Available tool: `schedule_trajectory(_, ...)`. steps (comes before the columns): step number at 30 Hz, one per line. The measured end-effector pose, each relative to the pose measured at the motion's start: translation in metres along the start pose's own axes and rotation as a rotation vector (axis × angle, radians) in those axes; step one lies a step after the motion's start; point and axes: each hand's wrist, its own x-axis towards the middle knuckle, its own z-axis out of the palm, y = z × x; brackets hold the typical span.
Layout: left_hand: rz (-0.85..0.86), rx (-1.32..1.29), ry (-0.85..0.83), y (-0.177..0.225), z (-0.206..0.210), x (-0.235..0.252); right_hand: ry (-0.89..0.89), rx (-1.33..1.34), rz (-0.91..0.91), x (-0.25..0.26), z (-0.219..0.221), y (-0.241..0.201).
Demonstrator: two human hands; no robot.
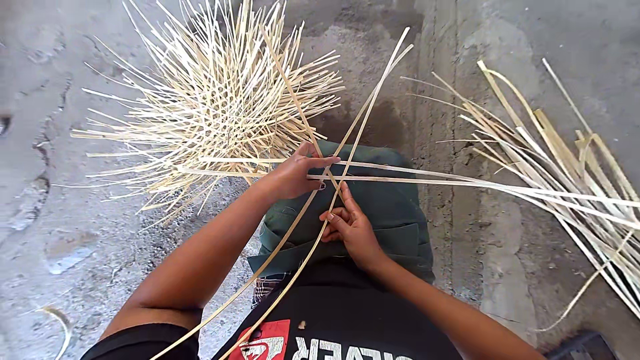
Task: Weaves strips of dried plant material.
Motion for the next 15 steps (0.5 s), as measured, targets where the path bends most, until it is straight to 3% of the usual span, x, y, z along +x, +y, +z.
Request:
schedule_trajectory(8,0.014,-0.054,-0.009,-0.006,-0.001,-0.002,-0.008,0.012,0.001,0.001,0.0,0.0)
schedule_trajectory(15,-0.096,0.089,0.199,0.012,0.017,-0.002,0.028,-0.004,0.017,0.001,0.011,-0.006)
